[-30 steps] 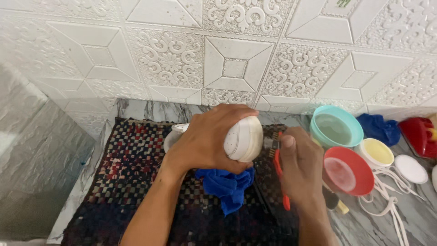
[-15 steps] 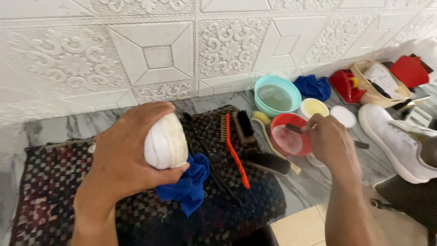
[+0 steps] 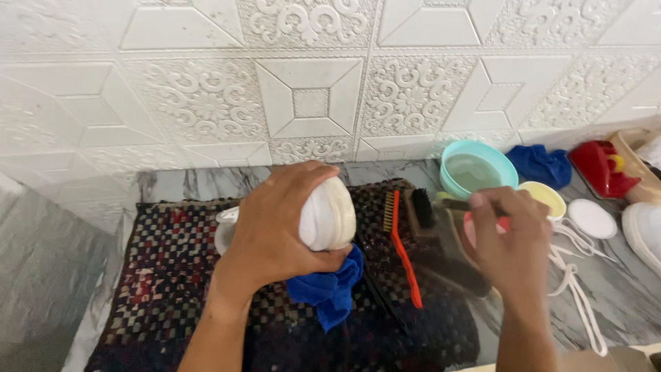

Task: The person scrubs a white sneaker with a brush and wipes it with a blue cloth. They rotate the shoe to clean different sides, including the sole and upper, while using a blue cloth to wipe away residue.

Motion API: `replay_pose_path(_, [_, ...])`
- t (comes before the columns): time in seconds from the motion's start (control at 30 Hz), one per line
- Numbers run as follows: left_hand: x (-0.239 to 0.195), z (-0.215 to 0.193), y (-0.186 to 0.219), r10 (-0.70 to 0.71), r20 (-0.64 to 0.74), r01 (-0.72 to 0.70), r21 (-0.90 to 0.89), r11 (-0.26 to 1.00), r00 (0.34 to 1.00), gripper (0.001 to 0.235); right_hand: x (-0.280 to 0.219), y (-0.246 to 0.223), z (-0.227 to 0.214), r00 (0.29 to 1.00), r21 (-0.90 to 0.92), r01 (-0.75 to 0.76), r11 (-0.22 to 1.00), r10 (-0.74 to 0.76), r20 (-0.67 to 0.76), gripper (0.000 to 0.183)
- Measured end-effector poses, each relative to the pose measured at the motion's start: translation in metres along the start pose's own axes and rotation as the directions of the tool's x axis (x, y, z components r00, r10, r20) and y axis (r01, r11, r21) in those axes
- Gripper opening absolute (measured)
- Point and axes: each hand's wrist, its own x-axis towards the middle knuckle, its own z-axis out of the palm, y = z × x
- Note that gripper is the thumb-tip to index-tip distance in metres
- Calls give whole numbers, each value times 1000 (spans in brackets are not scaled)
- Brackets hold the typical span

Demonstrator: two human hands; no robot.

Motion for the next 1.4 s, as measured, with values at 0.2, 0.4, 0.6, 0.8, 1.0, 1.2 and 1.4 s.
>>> replay_pose_path(0.2, [-4,4,3,55,-102,-54,13,998,993,88,0,-90,18,929,342,369,864,-354,-109,20])
replay_pose_path(0.4, [-10,2,0,127,-147,-131,-21,991,981,86,22,-53,55,962,169,255,952,-267,53,17])
replay_pose_path(0.6, [-7,3,1,122,-108,-121,14,993,987,85,13,-83,40,928,360,314,878,-364,76,21])
replay_pose_path(0.8, [-9,4,3,82,-82,-81,22,996,993,86,11,-72,42,974,318,184,930,-216,70,16])
replay_pose_path(1.0, [-6,11,3,97,-37,-96,23,995,995,92,39,-53,36,918,293,370,882,-395,31,11])
replay_pose_path(1.2, [-7,-2,7,79,7,-78,-63,995,997,88,66,-51,44,775,301,607,735,-632,-21,26])
replay_pose_path(1.4, [-6,-10,-11,110,138,-86,-170,982,984,91,51,-84,25,388,221,908,357,-914,-120,12])
